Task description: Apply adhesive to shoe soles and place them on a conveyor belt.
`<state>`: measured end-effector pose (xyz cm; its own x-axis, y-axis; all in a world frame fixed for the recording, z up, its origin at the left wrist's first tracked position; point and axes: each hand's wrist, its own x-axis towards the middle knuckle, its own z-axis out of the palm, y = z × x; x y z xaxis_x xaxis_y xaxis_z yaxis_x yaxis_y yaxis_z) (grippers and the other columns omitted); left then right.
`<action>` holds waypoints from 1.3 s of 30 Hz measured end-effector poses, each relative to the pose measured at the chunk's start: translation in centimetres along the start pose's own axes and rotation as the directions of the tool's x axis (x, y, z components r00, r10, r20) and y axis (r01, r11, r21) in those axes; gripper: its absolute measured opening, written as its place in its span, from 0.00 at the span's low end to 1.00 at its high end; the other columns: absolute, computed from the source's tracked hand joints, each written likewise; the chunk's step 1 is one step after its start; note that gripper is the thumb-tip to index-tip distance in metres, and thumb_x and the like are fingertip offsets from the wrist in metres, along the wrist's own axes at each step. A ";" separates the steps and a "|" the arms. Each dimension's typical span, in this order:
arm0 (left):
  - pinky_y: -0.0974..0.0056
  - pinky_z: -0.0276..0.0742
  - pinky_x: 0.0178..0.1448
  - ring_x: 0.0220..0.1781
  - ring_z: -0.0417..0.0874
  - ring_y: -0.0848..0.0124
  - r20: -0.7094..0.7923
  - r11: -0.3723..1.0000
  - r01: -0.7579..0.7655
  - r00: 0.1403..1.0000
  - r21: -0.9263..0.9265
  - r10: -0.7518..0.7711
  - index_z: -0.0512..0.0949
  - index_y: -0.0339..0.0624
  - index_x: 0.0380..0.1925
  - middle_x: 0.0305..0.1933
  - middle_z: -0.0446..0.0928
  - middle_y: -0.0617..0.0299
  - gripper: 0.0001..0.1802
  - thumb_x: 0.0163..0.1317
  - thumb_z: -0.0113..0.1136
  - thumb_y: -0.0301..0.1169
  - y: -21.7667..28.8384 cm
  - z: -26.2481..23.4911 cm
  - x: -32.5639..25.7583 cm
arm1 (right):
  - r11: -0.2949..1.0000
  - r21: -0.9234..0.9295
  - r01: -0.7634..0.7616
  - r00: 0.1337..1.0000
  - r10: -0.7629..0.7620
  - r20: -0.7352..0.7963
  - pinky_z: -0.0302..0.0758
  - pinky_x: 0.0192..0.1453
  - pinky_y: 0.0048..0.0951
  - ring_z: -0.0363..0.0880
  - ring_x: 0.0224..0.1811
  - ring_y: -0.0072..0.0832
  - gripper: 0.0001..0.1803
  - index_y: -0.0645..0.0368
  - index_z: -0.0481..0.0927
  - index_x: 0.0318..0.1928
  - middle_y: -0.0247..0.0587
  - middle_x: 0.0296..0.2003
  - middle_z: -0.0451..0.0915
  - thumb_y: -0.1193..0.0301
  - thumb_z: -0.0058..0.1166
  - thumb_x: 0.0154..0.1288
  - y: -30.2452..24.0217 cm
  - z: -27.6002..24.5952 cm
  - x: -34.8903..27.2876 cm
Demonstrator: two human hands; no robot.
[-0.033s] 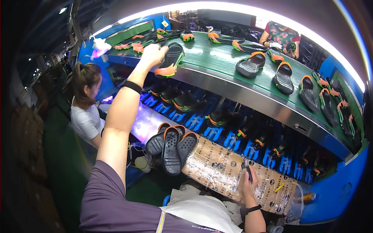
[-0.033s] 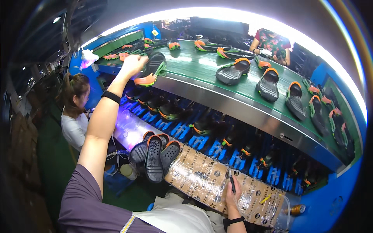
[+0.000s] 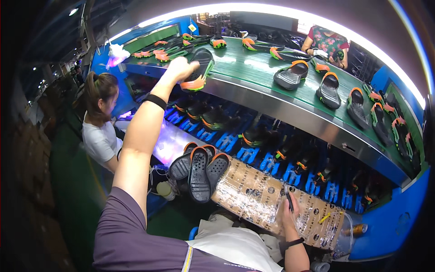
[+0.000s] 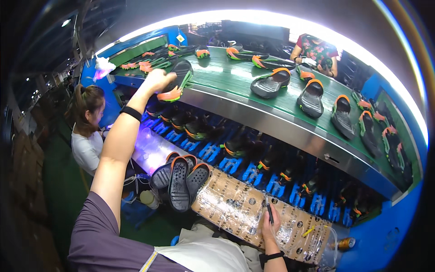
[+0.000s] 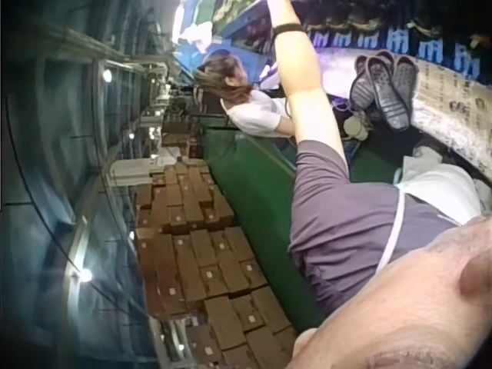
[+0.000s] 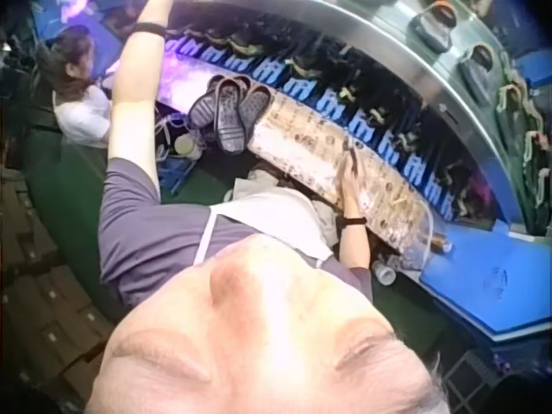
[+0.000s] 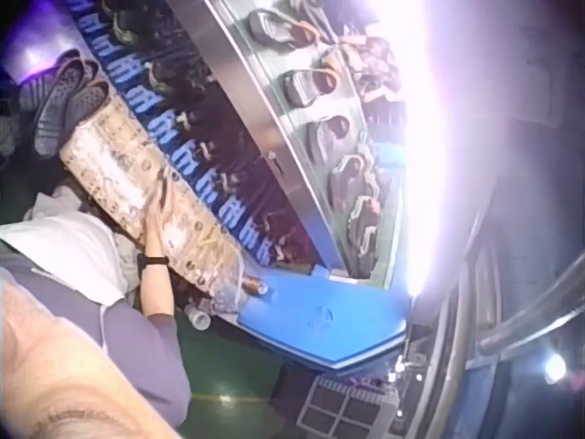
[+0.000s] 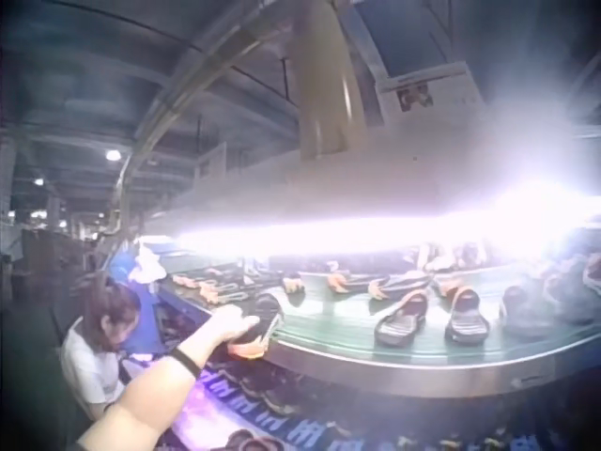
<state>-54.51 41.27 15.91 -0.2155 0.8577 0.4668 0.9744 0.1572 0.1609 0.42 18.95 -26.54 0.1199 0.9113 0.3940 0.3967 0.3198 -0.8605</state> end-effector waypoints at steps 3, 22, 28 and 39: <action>0.51 0.82 0.57 0.49 0.90 0.47 0.046 0.955 0.076 0.997 -0.287 -0.065 0.87 0.36 0.48 0.45 0.87 0.38 0.31 0.59 0.68 0.54 0.6 3.9 -2.8 | 0.997 0.076 -0.029 0.999 0.027 0.025 0.76 0.67 0.40 0.85 0.58 0.46 0.21 0.66 0.82 0.62 0.56 0.53 0.86 0.70 0.57 0.73 -1.3 -0.2 0.0; 0.41 0.74 0.75 0.67 0.82 0.46 0.530 -0.626 0.625 0.764 -0.466 0.368 0.70 0.33 0.69 0.66 0.78 0.40 0.29 0.77 0.52 0.42 12.6 18.0 -38.2 | 0.891 0.350 -0.291 0.955 0.290 0.055 0.68 0.36 0.20 0.75 0.30 0.15 0.11 0.62 0.86 0.51 0.29 0.29 0.81 0.72 0.58 0.73 -8.6 -1.8 0.9; 0.40 0.68 0.79 0.73 0.76 0.44 0.510 -0.727 0.558 0.794 -0.400 0.329 0.66 0.37 0.75 0.72 0.74 0.44 0.45 0.74 0.51 0.64 14.4 19.0 -41.3 | 0.773 0.542 -0.329 0.943 0.242 0.227 0.70 0.38 0.19 0.76 0.31 0.16 0.12 0.64 0.86 0.52 0.31 0.31 0.82 0.72 0.60 0.73 -14.1 0.4 2.7; 0.50 0.60 0.84 0.81 0.66 0.58 0.540 -0.674 0.719 0.639 -0.167 0.548 0.59 0.43 0.80 0.80 0.65 0.54 0.51 0.75 0.23 0.73 17.1 18.6 -42.8 | 0.804 0.493 -0.331 0.933 0.202 0.297 0.73 0.37 0.20 0.75 0.32 0.13 0.10 0.62 0.86 0.51 0.28 0.31 0.82 0.75 0.60 0.72 -18.8 5.1 5.3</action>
<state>-27.41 16.35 -17.53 0.4311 0.8984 -0.0834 -0.8227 0.4294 0.3726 -11.05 19.11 -9.94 -0.0782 0.9921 0.0979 -0.1696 0.0835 -0.9820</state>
